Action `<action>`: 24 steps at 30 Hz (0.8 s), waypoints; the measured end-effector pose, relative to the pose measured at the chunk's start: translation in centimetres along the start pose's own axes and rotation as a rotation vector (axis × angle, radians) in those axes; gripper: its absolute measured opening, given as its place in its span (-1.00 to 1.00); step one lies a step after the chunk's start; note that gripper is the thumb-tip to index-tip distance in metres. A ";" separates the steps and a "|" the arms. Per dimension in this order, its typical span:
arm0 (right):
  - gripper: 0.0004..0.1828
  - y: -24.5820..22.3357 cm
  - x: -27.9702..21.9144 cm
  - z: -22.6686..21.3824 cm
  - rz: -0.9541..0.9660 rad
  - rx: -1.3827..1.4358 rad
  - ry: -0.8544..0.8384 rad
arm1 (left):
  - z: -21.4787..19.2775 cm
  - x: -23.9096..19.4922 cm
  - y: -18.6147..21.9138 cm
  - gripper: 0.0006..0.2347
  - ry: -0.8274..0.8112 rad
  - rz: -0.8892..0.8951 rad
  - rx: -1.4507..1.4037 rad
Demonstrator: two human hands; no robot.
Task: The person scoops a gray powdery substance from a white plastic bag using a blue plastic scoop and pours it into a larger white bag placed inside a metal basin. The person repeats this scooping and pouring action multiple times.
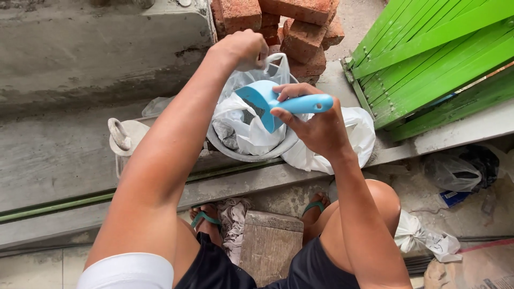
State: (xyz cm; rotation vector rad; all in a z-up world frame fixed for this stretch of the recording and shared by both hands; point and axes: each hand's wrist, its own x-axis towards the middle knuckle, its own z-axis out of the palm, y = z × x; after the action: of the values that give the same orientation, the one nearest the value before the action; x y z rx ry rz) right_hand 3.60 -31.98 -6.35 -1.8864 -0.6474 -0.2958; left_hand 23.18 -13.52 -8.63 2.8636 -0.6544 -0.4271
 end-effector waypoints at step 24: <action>-0.74 0.5 -0.2 -1.3 -0.129 -0.185 0.006 | 4.5 -27.3 -1.3 -0.78 0.054 0.294 0.570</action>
State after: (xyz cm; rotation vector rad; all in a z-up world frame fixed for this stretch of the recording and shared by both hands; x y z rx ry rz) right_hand 3.87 -33.38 -6.33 -2.0216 -0.7610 -0.4572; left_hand -1.22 -0.63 -6.66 3.1868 -1.3520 -0.1272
